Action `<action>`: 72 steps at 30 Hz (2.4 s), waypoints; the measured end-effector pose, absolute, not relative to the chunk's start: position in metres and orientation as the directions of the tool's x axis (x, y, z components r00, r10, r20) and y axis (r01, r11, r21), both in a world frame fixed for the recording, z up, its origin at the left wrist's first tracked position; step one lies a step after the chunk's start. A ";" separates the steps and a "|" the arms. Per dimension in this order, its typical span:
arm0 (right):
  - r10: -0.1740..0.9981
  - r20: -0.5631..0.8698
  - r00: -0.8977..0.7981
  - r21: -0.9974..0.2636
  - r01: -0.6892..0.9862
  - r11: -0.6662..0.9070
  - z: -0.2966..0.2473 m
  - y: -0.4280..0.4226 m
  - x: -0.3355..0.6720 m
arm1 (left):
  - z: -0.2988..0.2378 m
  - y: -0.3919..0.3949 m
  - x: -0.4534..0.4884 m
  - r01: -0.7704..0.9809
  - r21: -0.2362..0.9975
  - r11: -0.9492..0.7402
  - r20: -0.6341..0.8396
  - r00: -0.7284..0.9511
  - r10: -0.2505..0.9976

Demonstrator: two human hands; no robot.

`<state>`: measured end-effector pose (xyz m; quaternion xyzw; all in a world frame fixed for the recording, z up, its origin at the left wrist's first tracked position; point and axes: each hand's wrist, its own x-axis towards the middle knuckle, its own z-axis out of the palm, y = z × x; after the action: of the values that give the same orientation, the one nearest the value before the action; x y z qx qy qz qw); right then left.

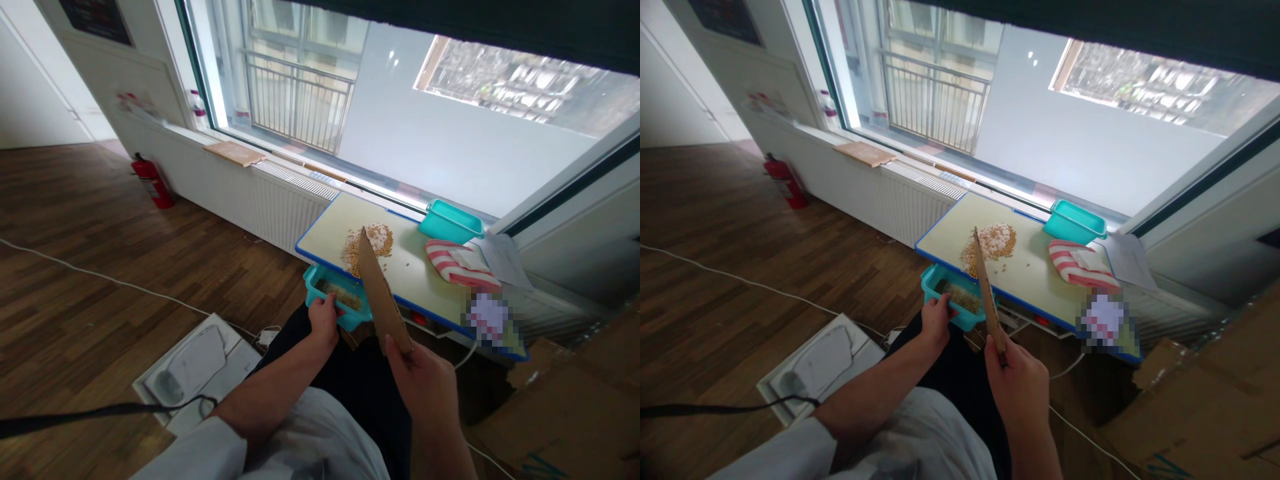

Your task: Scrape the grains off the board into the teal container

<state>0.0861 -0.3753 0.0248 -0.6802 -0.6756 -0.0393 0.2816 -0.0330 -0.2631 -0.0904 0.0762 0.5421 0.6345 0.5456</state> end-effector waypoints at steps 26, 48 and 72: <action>0.903 0.415 -0.109 -0.406 0.866 0.291 0.011 -0.208 0.137 | -0.084 -0.261 -0.046 -0.646 0.743 0.175 -0.515 -0.384 0.766; 0.934 0.284 -0.217 -0.502 0.797 0.337 0.009 -0.171 0.159 | -0.082 -0.261 -0.045 -0.661 0.733 0.164 -0.521 -0.390 0.759; 0.894 0.209 -0.397 -0.374 0.812 0.448 0.023 -0.155 0.168 | -0.084 -0.252 -0.062 -0.633 0.757 0.161 -0.522 -0.439 0.731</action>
<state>0.1679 -0.1549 0.0230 -0.5146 -0.8289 0.1063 0.1919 -0.0619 -0.2515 -0.0835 0.0447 0.5493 0.6463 0.5279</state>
